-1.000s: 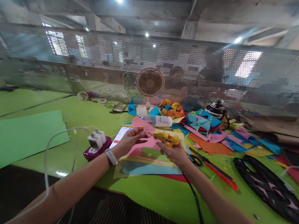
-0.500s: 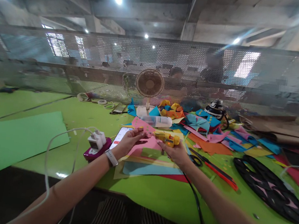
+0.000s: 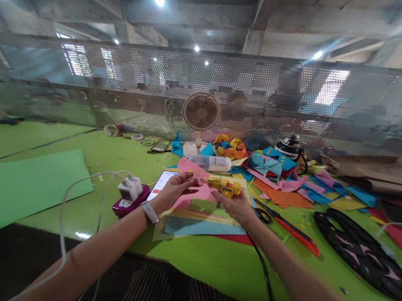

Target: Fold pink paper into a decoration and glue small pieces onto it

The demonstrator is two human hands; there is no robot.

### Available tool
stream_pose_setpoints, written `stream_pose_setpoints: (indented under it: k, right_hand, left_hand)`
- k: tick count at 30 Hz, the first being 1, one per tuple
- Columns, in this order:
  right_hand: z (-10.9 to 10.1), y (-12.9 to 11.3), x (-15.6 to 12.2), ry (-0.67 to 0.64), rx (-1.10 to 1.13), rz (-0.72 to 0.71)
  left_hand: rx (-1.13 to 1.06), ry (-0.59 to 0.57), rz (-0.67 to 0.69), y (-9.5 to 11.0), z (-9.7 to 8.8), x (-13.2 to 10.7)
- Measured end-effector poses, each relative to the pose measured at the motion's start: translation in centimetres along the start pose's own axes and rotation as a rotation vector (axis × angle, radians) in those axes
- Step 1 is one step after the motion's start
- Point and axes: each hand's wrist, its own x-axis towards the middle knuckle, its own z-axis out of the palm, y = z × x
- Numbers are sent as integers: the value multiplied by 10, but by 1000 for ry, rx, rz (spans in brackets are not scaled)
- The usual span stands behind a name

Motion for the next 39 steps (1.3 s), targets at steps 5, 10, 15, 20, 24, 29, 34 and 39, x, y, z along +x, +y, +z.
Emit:
stream_pose_setpoints:
  k: [5, 10, 15, 20, 24, 29, 34, 39]
  right_hand:
    - [2, -2, 1, 5, 25, -9]
    - [2, -6, -1, 14, 10, 10]
    - [2, -5, -1, 19, 17, 10]
    - [5, -6, -1, 31, 24, 13]
    - [5, -7, -2, 28, 23, 17]
    - [4, -4, -1, 19, -28, 2]
    - [4, 2, 0, 18, -60, -8]
    - [2, 6, 1, 0, -68, -27]
  left_hand:
    - [30, -2, 6, 0, 1, 0]
    - [32, -7, 5, 0, 1, 0]
    - [37, 8, 2, -1, 0, 0]
    - [41, -6, 6, -1, 0, 0]
    - [60, -5, 12, -2, -1, 0]
    - [86, -12, 13, -2, -2, 0]
    - [89, 0, 26, -3, -2, 0]
    - [110, -3, 33, -2, 0, -1]
